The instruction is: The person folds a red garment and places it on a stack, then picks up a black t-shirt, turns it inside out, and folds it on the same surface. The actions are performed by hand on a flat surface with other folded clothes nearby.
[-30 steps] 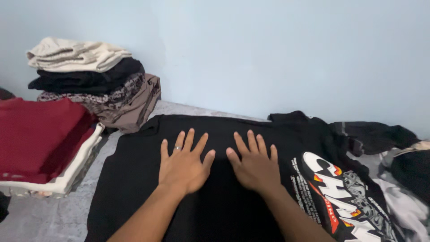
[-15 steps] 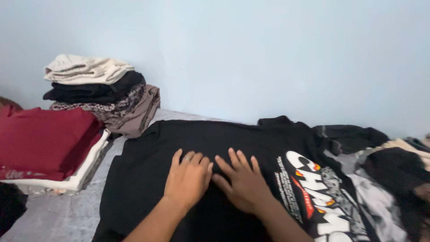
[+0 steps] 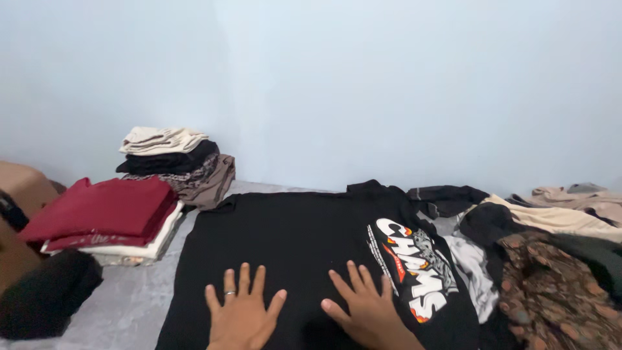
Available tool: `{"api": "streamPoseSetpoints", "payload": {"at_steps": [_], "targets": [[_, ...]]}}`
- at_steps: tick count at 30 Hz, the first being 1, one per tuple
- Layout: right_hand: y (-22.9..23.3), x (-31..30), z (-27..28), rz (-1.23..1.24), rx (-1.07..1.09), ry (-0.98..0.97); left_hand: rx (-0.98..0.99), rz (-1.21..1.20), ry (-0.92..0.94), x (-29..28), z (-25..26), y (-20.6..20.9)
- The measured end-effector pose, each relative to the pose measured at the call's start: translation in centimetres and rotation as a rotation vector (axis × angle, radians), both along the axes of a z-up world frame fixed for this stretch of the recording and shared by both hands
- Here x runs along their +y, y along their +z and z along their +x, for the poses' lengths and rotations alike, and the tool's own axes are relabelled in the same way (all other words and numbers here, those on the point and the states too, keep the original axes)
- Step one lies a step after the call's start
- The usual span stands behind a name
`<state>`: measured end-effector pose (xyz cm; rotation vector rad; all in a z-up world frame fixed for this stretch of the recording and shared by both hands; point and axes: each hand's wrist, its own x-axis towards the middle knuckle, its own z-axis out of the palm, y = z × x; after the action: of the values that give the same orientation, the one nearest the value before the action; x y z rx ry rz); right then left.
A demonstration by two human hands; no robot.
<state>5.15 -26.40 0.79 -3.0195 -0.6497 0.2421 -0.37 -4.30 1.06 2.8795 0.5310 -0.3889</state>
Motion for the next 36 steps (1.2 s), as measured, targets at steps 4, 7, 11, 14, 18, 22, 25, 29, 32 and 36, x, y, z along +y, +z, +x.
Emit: {"api": "streamPoseSetpoints", "payload": {"at_steps": [4, 7, 11, 14, 18, 22, 25, 29, 32, 36], "targets": [[2.0, -0.6, -1.3, -0.101, 0.225, -0.137, 0.055, -0.002, 0.093, 1.0, -2.3, 0.6], [2.1, -1.1, -1.5, -0.066, 0.224, -0.145, 0.101, -0.041, 0.086, 1.8, -2.3, 0.8], [0.7, -0.7, 0.5, 0.000, 0.166, -0.118, 0.102, -0.045, 0.083, 2.8, -0.4, 0.4], [-0.6, -0.3, 2.6, 0.002, 0.126, -0.104, 0.088, -0.041, 0.078, 3.8, 1.7, -0.2], [-1.9, 0.8, 6.2, 0.010, 0.038, -0.090, 0.059, -0.049, 0.070, 5.7, 5.0, -0.7], [-2.9, 1.7, 9.6, 0.025, -0.073, -0.029, 0.063, -0.069, 0.037, 7.9, 8.6, -0.3], [-3.2, 2.2, 12.4, 0.019, -0.097, 0.008, 0.069, -0.063, 0.023, 8.9, 11.0, -0.2], [-3.7, 2.7, 15.5, 0.040, -0.111, 0.038, 0.027, -0.014, 0.020, 9.3, 13.1, -0.9], [-4.0, 3.0, 17.0, 0.053, -0.103, 0.049, -0.017, -0.002, 0.023, 9.7, 14.0, -1.7], [-4.1, 2.5, 17.4, 0.101, -0.061, 0.068, -0.213, -0.050, 0.011, 10.5, 14.0, -3.3]]}}
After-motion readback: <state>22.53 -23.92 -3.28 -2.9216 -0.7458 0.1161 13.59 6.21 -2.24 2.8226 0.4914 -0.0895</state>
